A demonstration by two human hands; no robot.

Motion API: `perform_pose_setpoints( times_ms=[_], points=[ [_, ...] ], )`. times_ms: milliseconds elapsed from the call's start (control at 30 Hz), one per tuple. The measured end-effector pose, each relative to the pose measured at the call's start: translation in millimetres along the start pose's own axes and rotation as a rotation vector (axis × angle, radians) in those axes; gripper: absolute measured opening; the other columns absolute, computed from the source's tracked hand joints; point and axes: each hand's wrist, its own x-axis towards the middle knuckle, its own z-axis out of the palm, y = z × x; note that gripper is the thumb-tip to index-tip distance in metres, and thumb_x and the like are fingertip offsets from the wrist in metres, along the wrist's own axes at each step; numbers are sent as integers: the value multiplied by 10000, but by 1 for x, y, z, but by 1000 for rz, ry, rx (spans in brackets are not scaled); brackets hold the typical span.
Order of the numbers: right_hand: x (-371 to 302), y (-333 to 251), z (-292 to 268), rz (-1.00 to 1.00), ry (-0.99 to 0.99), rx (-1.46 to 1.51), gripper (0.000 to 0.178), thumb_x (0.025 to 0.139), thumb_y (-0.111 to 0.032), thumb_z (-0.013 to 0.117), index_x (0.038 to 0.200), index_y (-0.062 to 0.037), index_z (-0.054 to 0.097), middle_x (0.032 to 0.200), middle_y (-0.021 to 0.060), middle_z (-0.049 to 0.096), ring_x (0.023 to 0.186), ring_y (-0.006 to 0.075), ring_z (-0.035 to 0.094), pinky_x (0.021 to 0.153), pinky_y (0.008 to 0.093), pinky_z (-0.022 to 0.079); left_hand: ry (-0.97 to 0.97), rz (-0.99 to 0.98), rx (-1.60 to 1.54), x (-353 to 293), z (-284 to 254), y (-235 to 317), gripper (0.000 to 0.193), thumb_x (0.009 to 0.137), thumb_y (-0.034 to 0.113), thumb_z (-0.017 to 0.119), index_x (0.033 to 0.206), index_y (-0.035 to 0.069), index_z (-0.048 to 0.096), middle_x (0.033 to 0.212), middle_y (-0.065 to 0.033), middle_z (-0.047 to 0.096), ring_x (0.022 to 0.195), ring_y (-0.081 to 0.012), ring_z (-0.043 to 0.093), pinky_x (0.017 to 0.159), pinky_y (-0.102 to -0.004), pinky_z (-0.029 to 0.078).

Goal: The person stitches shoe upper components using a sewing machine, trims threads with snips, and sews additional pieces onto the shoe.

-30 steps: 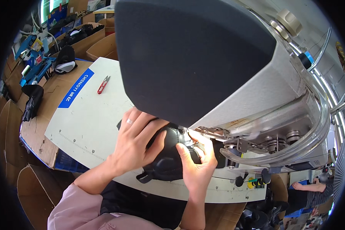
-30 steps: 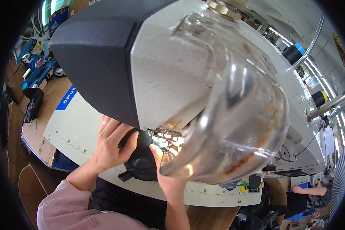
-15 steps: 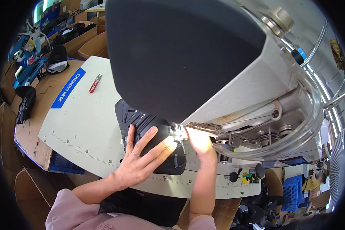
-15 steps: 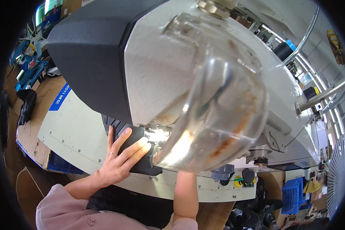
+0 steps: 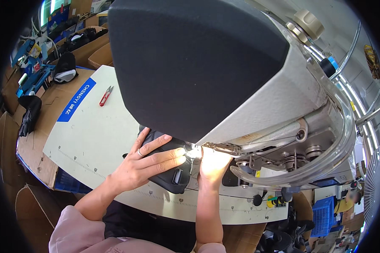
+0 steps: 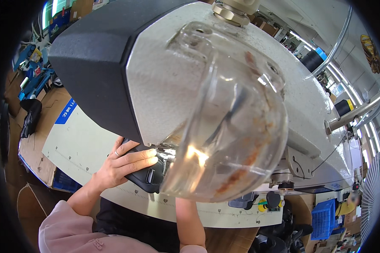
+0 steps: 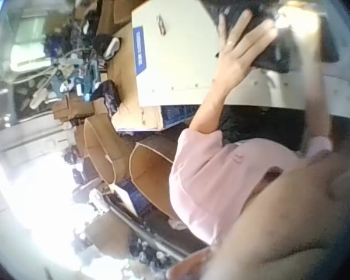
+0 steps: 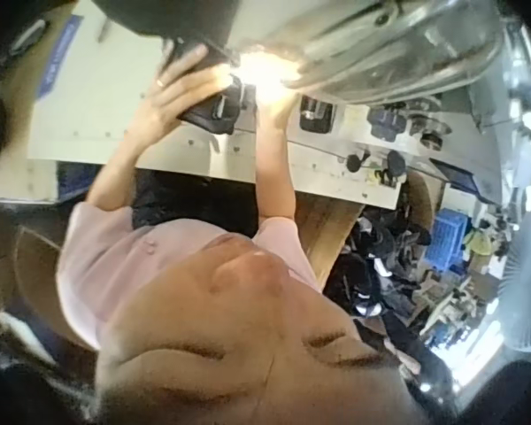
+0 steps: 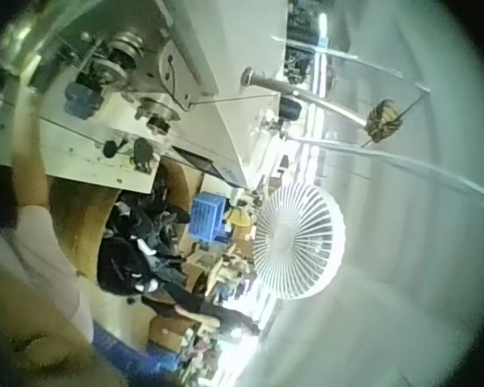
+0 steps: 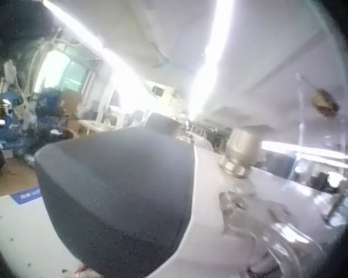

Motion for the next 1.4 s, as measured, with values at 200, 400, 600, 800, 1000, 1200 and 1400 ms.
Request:
perform_pose_setpoints(
  times_ms=[200,400,600,800,1000,1200,1400],
  points=[
    [-4,-8,9,-20,35,-119,138,805,43,584,779,-34,473,750,11,494,664,92,477,578,252,403,-48,-36,-85,1,-4,-10,560,684,56,716,1218,216,659,1308,47,587,1335,-209,427,1166,-482,202],
    [-6,-7,23,-212,136,-181,130,817,9,606,834,-33,483,788,7,496,700,95,470,604,256,407,-36,-5,-417,17,-2,-36,553,674,-74,672,1167,177,685,1244,1,647,1097,-196,582,955,-345,360],
    [-8,-12,23,-142,186,-136,170,820,21,608,811,-51,454,775,-15,470,697,86,466,600,240,402,-25,-18,-435,17,1,-36,622,607,-130,648,1154,164,694,1227,0,655,1097,-190,585,927,-336,370],
    [-6,-3,20,-162,157,-204,140,805,-20,637,803,-23,496,769,9,530,671,91,484,594,251,417,-25,-14,-416,25,-6,-37,554,621,-90,684,1125,137,711,1074,-42,697,919,-212,647,768,-309,450],
    [-5,-3,22,-154,209,-174,134,818,-11,634,891,3,521,829,34,556,725,113,525,654,263,461,-13,10,-409,28,-5,-38,525,614,-76,708,1109,100,717,950,-94,731,761,-243,699,658,-296,525],
    [3,-14,23,-19,200,-122,157,829,23,638,923,-14,517,838,35,552,742,126,534,668,276,476,-35,-87,-452,20,-2,-38,618,599,-109,683,1140,189,707,1231,11,657,1111,-191,592,916,-338,368],
    [27,33,-64,136,-190,-112,110,829,42,634,911,-27,608,858,52,626,780,138,593,672,276,504,182,-220,-148,8,8,29,608,577,-142,563,1085,150,724,1160,-17,680,1252,-236,533,1139,-481,230]
  ],
)
